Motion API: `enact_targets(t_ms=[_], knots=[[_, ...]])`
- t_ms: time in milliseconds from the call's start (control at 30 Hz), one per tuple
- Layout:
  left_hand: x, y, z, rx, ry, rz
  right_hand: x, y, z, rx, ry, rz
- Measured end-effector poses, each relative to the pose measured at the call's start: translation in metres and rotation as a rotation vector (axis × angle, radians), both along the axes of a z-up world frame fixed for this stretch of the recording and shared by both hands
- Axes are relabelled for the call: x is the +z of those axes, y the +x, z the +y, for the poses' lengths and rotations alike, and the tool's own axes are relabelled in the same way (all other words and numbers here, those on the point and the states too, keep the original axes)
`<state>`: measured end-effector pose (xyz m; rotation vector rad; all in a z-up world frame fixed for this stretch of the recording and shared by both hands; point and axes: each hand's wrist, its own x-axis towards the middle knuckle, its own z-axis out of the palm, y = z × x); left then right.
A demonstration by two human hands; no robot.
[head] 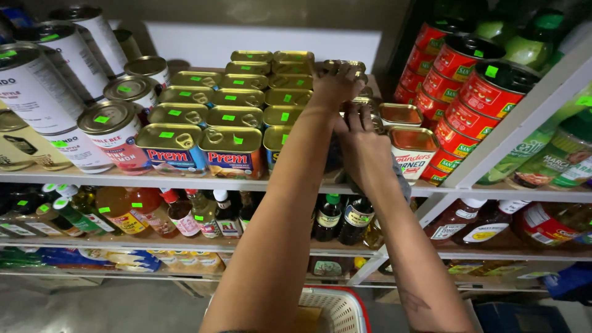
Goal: Pick up canned food items from a shelf, wipe them with a cloth, and place them into a shopping basket.
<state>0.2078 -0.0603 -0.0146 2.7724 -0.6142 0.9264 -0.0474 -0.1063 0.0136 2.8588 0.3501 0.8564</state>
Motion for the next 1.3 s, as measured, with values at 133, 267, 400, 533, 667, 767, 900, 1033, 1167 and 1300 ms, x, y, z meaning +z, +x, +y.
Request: enact_targets(t_ms=[133, 267, 400, 533, 667, 767, 900, 1033, 1167, 1300], knots=[[0.035, -0.033, 0.009, 0.031, 0.085, 0.414, -0.007, 0.007, -0.003, -0.014, -0.042, -0.057], [0.046, -0.033, 0.01, -0.006, 0.145, 0.451, -0.005, 0.004, 0.003, 0.009, -0.027, -0.222], [0.015, -0.003, 0.001, -0.04, -0.017, 0.334, -0.001, 0.0, 0.005, 0.013, 0.025, -0.159], [0.024, 0.004, 0.003, -0.099, 0.021, 0.173, 0.012, -0.018, 0.0, 0.05, -0.008, -0.124], [0.102, -0.092, 0.049, -0.329, 0.111, 0.278, 0.059, -0.086, -0.011, -0.081, -0.044, -0.216], [0.093, -0.136, 0.072, -0.337, 0.249, -0.015, 0.05, -0.086, -0.045, -0.01, -0.064, -0.433], [0.083, -0.212, 0.101, -0.406, 0.294, -0.001, 0.042, -0.081, -0.049, 0.034, -0.098, -0.398], [0.053, -0.206, 0.098, -0.4, 0.136, -0.173, 0.041, -0.078, -0.043, -0.009, -0.138, -0.271], [0.044, -0.204, 0.093, -0.407, 0.032, -0.248, 0.036, -0.077, -0.046, -0.023, -0.169, -0.177], [0.047, -0.203, 0.097, -0.364, 0.104, -0.183, 0.048, -0.095, -0.059, -0.046, -0.075, -0.126]])
